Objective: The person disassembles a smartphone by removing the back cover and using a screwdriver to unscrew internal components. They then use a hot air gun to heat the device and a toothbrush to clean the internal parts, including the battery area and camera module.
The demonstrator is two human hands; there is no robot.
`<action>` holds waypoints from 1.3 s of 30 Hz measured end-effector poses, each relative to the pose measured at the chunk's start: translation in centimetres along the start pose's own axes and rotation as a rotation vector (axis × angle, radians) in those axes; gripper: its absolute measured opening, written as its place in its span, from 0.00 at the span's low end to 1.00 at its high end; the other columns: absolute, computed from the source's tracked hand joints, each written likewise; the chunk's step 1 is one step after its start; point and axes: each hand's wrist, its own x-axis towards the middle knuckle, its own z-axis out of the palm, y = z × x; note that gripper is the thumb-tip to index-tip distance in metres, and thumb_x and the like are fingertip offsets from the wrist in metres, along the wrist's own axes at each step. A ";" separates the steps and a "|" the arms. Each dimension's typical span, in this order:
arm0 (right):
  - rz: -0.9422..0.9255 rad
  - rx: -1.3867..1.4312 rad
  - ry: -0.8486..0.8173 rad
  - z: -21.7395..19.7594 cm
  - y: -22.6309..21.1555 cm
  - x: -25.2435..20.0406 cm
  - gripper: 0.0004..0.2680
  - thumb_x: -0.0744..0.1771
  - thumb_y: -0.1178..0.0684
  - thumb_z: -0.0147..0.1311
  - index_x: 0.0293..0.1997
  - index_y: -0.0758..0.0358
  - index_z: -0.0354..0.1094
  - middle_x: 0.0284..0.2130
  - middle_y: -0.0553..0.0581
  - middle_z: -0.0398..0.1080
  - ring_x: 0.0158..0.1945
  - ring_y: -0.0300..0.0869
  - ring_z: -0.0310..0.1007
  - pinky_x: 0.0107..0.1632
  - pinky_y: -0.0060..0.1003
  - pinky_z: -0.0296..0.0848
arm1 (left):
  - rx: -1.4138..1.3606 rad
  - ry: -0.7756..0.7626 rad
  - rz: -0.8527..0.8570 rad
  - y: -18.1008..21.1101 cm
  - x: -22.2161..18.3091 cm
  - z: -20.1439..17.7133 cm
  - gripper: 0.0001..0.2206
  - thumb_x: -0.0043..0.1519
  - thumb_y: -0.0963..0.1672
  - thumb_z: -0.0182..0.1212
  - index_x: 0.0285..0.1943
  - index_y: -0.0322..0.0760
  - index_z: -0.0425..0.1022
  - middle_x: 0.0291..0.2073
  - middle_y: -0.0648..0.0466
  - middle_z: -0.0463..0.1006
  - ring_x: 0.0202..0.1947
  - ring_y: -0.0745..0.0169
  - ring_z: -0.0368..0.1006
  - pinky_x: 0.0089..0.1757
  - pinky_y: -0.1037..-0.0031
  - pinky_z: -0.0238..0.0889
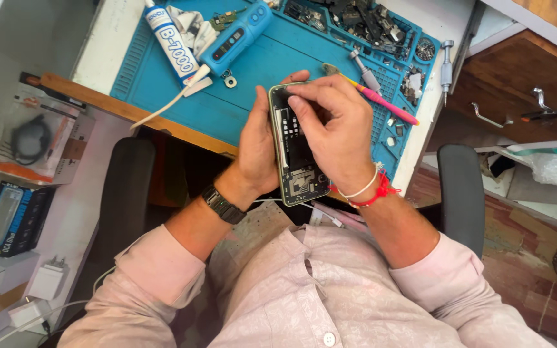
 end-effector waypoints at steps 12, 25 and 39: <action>-0.090 -0.129 0.029 1.4 0.4 0.3 0.05 0.68 0.64 0.62 0.47 0.69 0.76 0.35 0.58 0.67 0.36 0.43 0.70 0.38 0.36 0.70 | 0.053 0.039 0.005 -0.1 0.0 -0.6 0.29 0.76 0.57 0.31 0.76 0.36 0.59 0.64 0.47 0.71 0.65 0.54 0.68 0.65 0.64 0.63; -0.222 -0.201 0.044 1.8 0.4 -0.2 0.05 0.68 0.65 0.59 0.47 0.68 0.72 0.38 0.61 0.67 0.39 0.50 0.72 0.41 0.42 0.72 | 0.065 0.047 -0.045 -0.4 0.0 -1.2 0.28 0.77 0.58 0.31 0.71 0.37 0.63 0.59 0.50 0.73 0.60 0.58 0.71 0.60 0.67 0.67; -0.263 -0.266 0.050 1.9 0.3 -0.2 0.05 0.69 0.64 0.58 0.48 0.65 0.70 0.42 0.61 0.67 0.43 0.53 0.73 0.44 0.44 0.73 | 0.075 0.090 -0.100 -0.5 0.2 -1.0 0.29 0.75 0.58 0.29 0.69 0.36 0.64 0.57 0.50 0.75 0.58 0.59 0.72 0.58 0.68 0.68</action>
